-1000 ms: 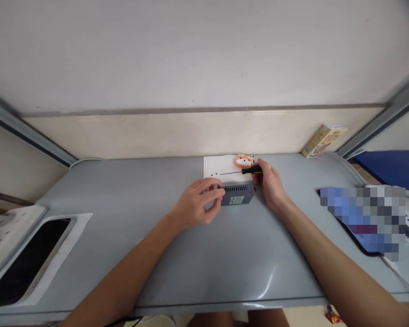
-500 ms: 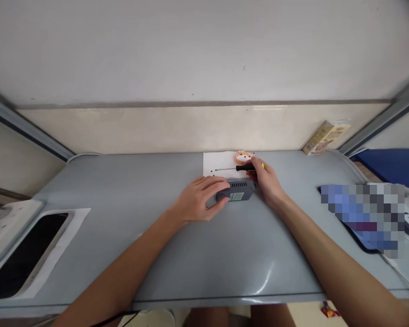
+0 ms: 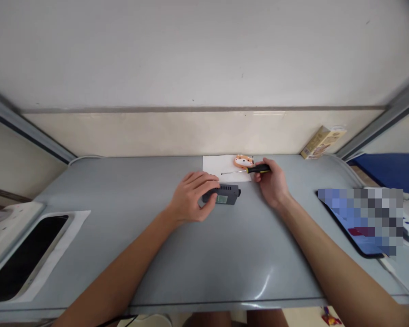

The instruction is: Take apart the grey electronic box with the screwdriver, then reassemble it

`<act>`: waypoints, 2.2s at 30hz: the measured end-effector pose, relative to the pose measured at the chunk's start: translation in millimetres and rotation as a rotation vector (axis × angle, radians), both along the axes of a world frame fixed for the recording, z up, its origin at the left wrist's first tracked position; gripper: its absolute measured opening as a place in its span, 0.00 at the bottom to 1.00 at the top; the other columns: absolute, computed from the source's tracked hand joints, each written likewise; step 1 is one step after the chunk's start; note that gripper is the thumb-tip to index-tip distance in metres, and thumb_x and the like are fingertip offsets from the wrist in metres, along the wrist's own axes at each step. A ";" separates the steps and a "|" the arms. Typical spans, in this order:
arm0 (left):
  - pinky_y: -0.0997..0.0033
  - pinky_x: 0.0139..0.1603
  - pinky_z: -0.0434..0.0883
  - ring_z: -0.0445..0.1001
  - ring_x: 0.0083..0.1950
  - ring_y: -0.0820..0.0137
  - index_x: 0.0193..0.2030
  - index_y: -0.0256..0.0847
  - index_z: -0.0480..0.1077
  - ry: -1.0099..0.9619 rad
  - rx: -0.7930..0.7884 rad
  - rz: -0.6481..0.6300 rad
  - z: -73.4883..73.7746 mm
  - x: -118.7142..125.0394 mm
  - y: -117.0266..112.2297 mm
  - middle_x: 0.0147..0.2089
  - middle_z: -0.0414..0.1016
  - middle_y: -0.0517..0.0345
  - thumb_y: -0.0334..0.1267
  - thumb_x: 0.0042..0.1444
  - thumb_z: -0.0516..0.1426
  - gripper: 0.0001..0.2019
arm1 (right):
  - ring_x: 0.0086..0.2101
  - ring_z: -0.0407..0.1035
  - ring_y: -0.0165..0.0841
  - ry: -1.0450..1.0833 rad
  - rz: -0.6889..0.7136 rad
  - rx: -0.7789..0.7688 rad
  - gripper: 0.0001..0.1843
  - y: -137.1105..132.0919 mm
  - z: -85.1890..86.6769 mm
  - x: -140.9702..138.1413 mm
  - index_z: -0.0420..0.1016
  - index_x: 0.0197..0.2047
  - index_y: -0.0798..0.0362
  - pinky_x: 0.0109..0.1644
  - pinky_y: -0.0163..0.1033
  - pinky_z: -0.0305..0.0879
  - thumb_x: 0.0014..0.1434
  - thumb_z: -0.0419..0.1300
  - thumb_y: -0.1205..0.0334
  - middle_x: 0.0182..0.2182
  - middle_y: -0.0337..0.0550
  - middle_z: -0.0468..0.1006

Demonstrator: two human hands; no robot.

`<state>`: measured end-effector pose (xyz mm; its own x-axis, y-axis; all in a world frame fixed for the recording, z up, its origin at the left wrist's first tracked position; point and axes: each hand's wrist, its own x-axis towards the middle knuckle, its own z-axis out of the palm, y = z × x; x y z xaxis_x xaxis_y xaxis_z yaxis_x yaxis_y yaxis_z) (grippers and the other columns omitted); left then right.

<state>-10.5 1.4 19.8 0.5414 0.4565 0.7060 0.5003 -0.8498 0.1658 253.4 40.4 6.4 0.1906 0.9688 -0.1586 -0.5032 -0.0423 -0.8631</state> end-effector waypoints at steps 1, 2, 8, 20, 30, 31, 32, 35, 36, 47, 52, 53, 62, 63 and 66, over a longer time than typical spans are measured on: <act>0.58 0.51 0.72 0.79 0.49 0.62 0.48 0.43 0.72 0.005 0.014 -0.013 -1.0 1.7 -0.5 0.51 0.82 0.53 0.30 0.59 0.58 0.10 | 0.22 0.58 0.26 0.037 -0.022 -0.006 0.12 -0.7 2.5 0.4 0.74 0.27 0.51 0.23 0.35 0.56 0.55 0.65 0.53 0.26 0.39 0.73; 0.59 0.52 0.72 0.79 0.50 0.63 0.48 0.43 0.73 0.008 0.028 -0.020 -2.4 3.7 -1.0 0.51 0.82 0.53 0.30 0.60 0.59 0.10 | 0.21 0.57 0.25 0.070 -0.042 -0.010 0.11 -1.6 5.0 0.8 0.73 0.25 0.51 0.21 0.35 0.55 0.54 0.65 0.55 0.25 0.38 0.72; 0.64 0.49 0.73 0.81 0.47 0.68 0.45 0.45 0.75 -0.032 0.074 -0.005 -10.2 9.9 -0.1 0.49 0.84 0.57 0.29 0.62 0.60 0.08 | 0.18 0.53 0.22 0.119 -0.071 -0.056 0.08 -5.3 14.7 2.7 0.68 0.23 0.52 0.16 0.32 0.51 0.50 0.62 0.64 0.22 0.36 0.69; 0.59 0.60 0.69 0.80 0.55 0.65 0.52 0.46 0.75 0.021 0.066 0.009 -11.0 14.1 -5.5 0.55 0.82 0.57 0.30 0.63 0.62 0.12 | 0.21 0.59 0.24 0.095 -0.097 -0.073 0.06 -2.2 8.7 1.2 0.69 0.25 0.52 0.15 0.30 0.48 0.49 0.63 0.64 0.22 0.36 0.69; 0.60 0.61 0.69 0.81 0.53 0.67 0.57 0.49 0.74 0.065 0.112 0.012 -10.7 16.8 -5.7 0.56 0.82 0.57 0.29 0.65 0.60 0.17 | 0.21 0.58 0.25 0.065 -0.090 -0.069 0.06 -0.1 5.1 1.3 0.68 0.25 0.51 0.16 0.32 0.49 0.48 0.62 0.62 0.23 0.36 0.69; 0.61 0.61 0.69 0.81 0.53 0.68 0.57 0.50 0.74 0.073 0.112 0.007 -10.1 16.8 -5.8 0.56 0.82 0.57 0.29 0.65 0.60 0.17 | 0.21 0.58 0.25 0.059 -0.090 -0.065 0.06 0.1 4.5 1.4 0.68 0.25 0.50 0.17 0.33 0.49 0.48 0.62 0.62 0.23 0.36 0.69; 0.61 0.61 0.69 0.81 0.53 0.68 0.57 0.50 0.75 0.076 0.112 0.002 -9.5 16.7 -5.8 0.56 0.82 0.57 0.29 0.65 0.60 0.17 | 0.21 0.58 0.25 0.054 -0.091 -0.063 0.06 0.2 4.1 1.5 0.68 0.25 0.50 0.17 0.33 0.49 0.48 0.62 0.62 0.23 0.36 0.69; 0.62 0.61 0.70 0.80 0.53 0.68 0.57 0.49 0.75 0.078 0.102 -0.009 -7.9 16.8 -5.8 0.56 0.82 0.58 0.28 0.65 0.60 0.16 | 0.21 0.58 0.24 0.051 -0.099 -0.062 0.06 0.1 4.0 1.7 0.68 0.25 0.51 0.17 0.33 0.49 0.48 0.62 0.62 0.23 0.35 0.69; 0.62 0.60 0.70 0.80 0.53 0.68 0.57 0.48 0.75 0.080 0.097 -0.010 -7.6 16.8 -5.7 0.55 0.82 0.57 0.28 0.65 0.60 0.16 | 0.21 0.58 0.24 0.051 -0.102 -0.061 0.06 0.0 4.3 1.7 0.68 0.25 0.51 0.17 0.32 0.49 0.48 0.62 0.62 0.23 0.35 0.69; 0.62 0.58 0.73 0.79 0.54 0.66 0.59 0.48 0.74 0.113 0.053 -0.032 -9.6 14.3 -3.8 0.57 0.80 0.54 0.28 0.66 0.58 0.17 | 0.19 0.56 0.24 0.050 -0.110 -0.071 0.07 0.4 5.1 2.8 0.66 0.25 0.50 0.18 0.35 0.50 0.49 0.62 0.62 0.22 0.34 0.68; 0.59 0.60 0.74 0.78 0.56 0.65 0.59 0.46 0.74 0.148 0.019 -0.056 -6.1 13.0 -6.1 0.57 0.80 0.53 0.27 0.66 0.57 0.18 | 0.19 0.53 0.24 0.002 -0.112 -0.025 0.09 4.0 0.1 5.5 0.67 0.26 0.50 0.20 0.36 0.52 0.54 0.61 0.59 0.25 0.35 0.71; 0.59 0.60 0.75 0.78 0.57 0.64 0.60 0.46 0.73 0.135 0.015 -0.062 -6.2 13.6 -6.8 0.58 0.79 0.52 0.26 0.66 0.57 0.19 | 0.20 0.53 0.24 -0.030 -0.115 -0.025 0.10 4.5 -1.6 4.7 0.69 0.26 0.51 0.21 0.36 0.52 0.55 0.61 0.57 0.25 0.35 0.71; 0.55 0.63 0.77 0.75 0.63 0.61 0.62 0.42 0.70 -0.028 -0.066 -0.121 -5.8 24.1 -18.5 0.62 0.75 0.46 0.23 0.62 0.56 0.23 | 0.30 0.64 0.29 -0.626 0.072 0.152 0.24 -13.0 0.0 -15.4 0.77 0.36 0.48 0.36 0.35 0.60 0.63 0.58 0.35 0.31 0.36 0.77; 0.55 0.63 0.77 0.74 0.64 0.61 0.62 0.41 0.70 -0.036 -0.083 -0.137 -4.6 24.5 -19.8 0.62 0.75 0.46 0.23 0.61 0.55 0.23 | 0.31 0.64 0.29 -0.667 0.100 0.167 0.24 -15.0 1.5 -16.0 0.77 0.37 0.48 0.38 0.35 0.60 0.65 0.56 0.35 0.32 0.36 0.77; 0.53 0.65 0.75 0.73 0.65 0.59 0.61 0.40 0.70 -0.004 -0.092 -0.186 -2.2 24.6 -21.5 0.62 0.74 0.44 0.22 0.59 0.55 0.24 | 0.32 0.64 0.30 -0.763 0.169 0.184 0.23 -17.1 3.6 -15.4 0.76 0.40 0.47 0.40 0.37 0.60 0.67 0.54 0.36 0.31 0.36 0.75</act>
<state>14.2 -20.1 17.7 0.6193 0.4120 0.6684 0.3357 -0.9085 0.2490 237.9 23.2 10.0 0.0305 0.9921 0.1219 0.2290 0.1117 -0.9670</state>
